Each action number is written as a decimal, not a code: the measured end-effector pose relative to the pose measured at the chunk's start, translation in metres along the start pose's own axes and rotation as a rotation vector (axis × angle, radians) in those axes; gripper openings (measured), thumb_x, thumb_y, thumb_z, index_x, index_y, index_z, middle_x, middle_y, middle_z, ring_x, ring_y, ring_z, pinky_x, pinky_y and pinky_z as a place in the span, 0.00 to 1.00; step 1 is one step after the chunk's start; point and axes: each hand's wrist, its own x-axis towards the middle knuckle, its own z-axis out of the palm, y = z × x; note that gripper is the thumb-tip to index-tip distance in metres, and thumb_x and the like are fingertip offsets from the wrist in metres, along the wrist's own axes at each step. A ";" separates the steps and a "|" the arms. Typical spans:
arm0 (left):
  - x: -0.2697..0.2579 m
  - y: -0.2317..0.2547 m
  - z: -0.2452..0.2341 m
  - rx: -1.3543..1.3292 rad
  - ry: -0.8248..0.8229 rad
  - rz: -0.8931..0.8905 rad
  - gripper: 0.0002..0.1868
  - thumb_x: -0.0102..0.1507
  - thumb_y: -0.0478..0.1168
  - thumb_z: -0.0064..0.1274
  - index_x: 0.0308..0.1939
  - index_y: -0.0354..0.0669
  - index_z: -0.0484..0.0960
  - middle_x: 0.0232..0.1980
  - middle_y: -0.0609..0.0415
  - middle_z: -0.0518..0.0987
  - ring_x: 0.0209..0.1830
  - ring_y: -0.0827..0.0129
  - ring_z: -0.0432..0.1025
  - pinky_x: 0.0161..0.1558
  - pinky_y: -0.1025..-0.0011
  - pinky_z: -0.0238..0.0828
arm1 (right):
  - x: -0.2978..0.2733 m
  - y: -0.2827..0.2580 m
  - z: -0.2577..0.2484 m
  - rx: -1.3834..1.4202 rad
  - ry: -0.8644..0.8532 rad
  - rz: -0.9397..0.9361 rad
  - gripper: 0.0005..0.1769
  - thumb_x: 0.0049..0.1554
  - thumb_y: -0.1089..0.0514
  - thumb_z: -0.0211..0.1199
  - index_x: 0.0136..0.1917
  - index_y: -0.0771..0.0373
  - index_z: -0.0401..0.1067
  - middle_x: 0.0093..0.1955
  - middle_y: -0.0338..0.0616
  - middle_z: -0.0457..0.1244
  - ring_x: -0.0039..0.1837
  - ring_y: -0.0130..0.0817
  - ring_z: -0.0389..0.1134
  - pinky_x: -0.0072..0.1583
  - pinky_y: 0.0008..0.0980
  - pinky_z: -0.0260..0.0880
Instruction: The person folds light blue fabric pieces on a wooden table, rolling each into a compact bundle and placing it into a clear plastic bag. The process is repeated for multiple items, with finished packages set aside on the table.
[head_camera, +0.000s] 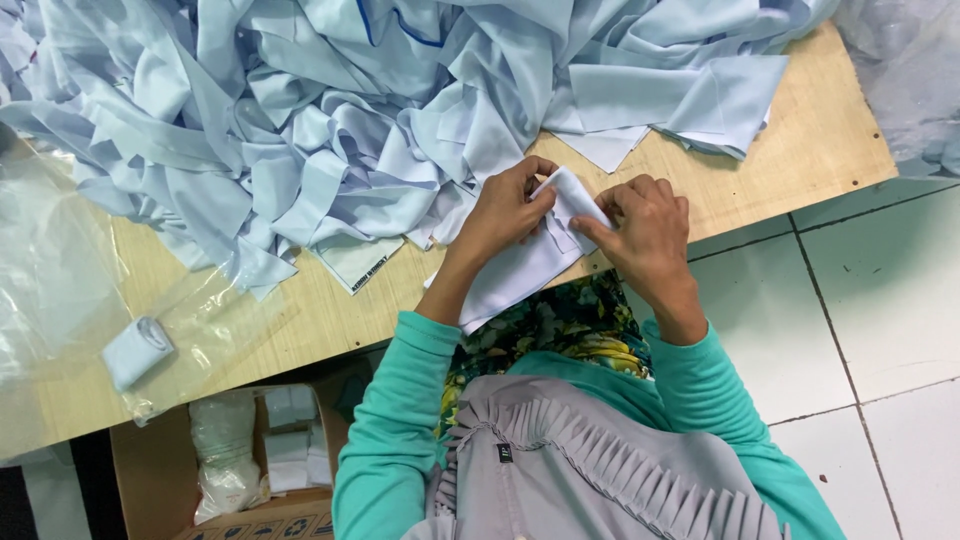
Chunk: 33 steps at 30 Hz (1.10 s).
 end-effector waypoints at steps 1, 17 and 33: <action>0.000 0.007 0.000 0.000 -0.001 0.002 0.13 0.63 0.38 0.53 0.50 0.36 0.80 0.25 0.44 0.81 0.13 0.66 0.75 0.08 0.73 0.69 | 0.002 0.000 -0.001 -0.001 0.002 0.000 0.21 0.58 0.39 0.73 0.44 0.60 0.79 0.43 0.40 0.60 0.51 0.39 0.61 0.54 0.42 0.56; 0.055 0.017 -0.010 0.428 -0.047 0.084 0.14 0.55 0.42 0.67 0.40 0.40 0.84 0.31 0.42 0.83 0.36 0.43 0.80 0.39 0.51 0.73 | 0.073 0.051 -0.037 0.129 -0.064 -0.315 0.12 0.54 0.57 0.77 0.45 0.66 0.78 0.42 0.51 0.62 0.47 0.46 0.61 0.51 0.41 0.59; 0.059 0.013 -0.026 0.286 -0.092 -0.018 0.18 0.55 0.50 0.68 0.45 0.50 0.86 0.27 0.54 0.84 0.29 0.57 0.80 0.39 0.60 0.73 | 0.078 0.057 -0.026 0.033 -0.160 -0.213 0.27 0.49 0.43 0.80 0.55 0.60 0.81 0.46 0.47 0.66 0.52 0.45 0.64 0.59 0.47 0.58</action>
